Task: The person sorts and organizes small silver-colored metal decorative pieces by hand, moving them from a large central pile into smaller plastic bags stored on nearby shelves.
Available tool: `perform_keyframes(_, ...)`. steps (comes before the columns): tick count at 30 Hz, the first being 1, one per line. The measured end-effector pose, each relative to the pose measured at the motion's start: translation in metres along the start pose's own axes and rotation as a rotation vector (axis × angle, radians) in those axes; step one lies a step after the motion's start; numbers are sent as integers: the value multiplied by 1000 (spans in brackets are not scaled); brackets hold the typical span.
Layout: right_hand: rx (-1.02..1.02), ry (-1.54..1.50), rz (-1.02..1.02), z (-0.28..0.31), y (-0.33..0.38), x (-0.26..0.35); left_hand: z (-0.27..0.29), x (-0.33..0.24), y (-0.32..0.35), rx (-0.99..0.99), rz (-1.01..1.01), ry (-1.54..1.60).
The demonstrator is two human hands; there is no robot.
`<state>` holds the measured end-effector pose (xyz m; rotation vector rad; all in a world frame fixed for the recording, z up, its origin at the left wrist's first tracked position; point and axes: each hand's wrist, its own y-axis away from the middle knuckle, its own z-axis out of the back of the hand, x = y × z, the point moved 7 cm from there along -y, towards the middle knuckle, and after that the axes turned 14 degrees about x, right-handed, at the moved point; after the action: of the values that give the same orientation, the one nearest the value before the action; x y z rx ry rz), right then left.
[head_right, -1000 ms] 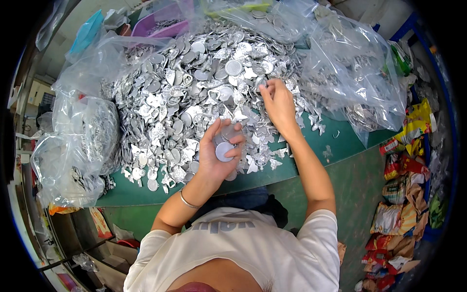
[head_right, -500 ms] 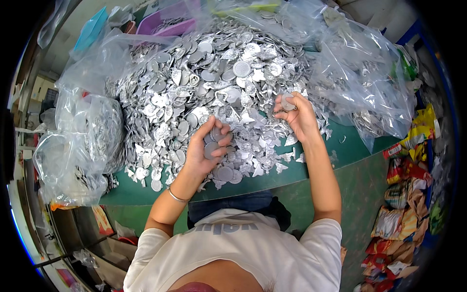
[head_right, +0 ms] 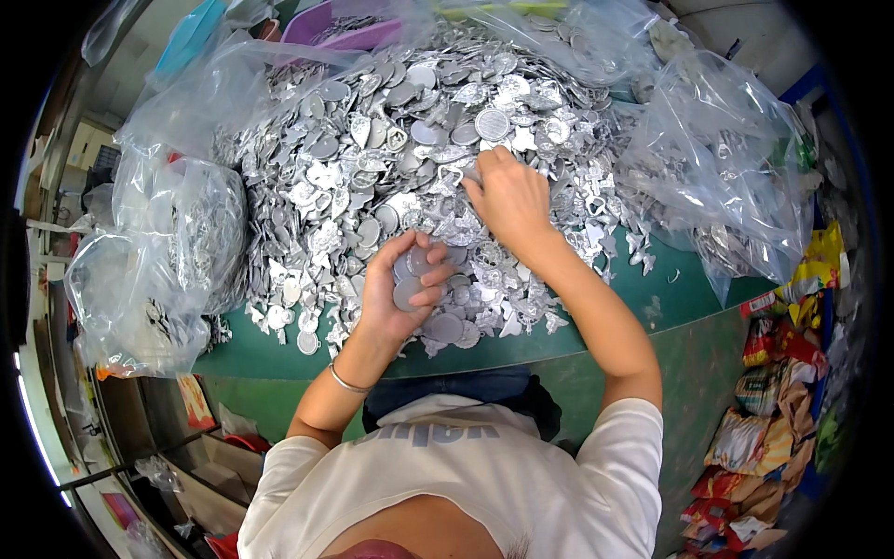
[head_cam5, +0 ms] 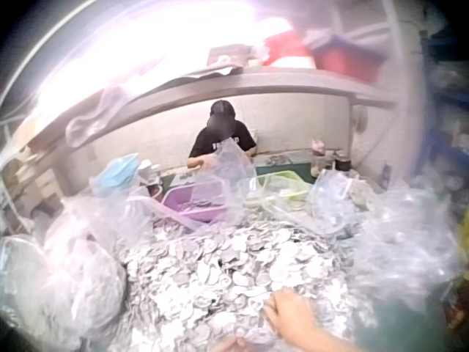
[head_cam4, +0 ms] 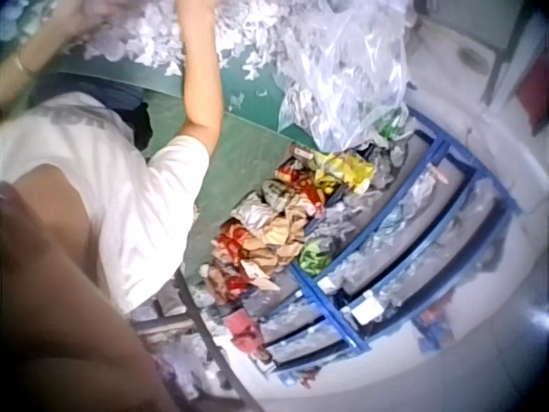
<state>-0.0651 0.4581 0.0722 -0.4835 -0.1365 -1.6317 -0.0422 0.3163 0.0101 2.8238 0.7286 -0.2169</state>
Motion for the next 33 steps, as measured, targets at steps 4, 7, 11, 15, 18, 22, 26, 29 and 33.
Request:
perform_keyframes(4,-87,-479,73,8,11,-15,1,1,7,24,-9,38)
perform_keyframes(7,112,-1443,-129,-3,23,-42,3,1,13,32,-22,60)
perform_keyframes(11,130,-1829,-222,-12,25,-41,6,4,19,12,-22,86)
perform_keyframes(15,310,-1483,-207,-19,13,-15,8,7,23,6,-47,70)
perform_keyframes(18,216,-842,61,-15,-5,9,9,7,26,-10,-73,27)
perform_keyframes(22,157,90,223,-18,-7,52,13,8,28,-8,-93,-13)
perform_keyframes(26,146,423,404,-35,-10,70,15,8,30,-30,-102,-30)
perform_keyframes(29,149,525,470,-32,-12,75,18,6,34,-27,-119,-23)
perform_keyframes(33,86,260,501,-16,-19,60,16,5,37,-42,-130,-22)
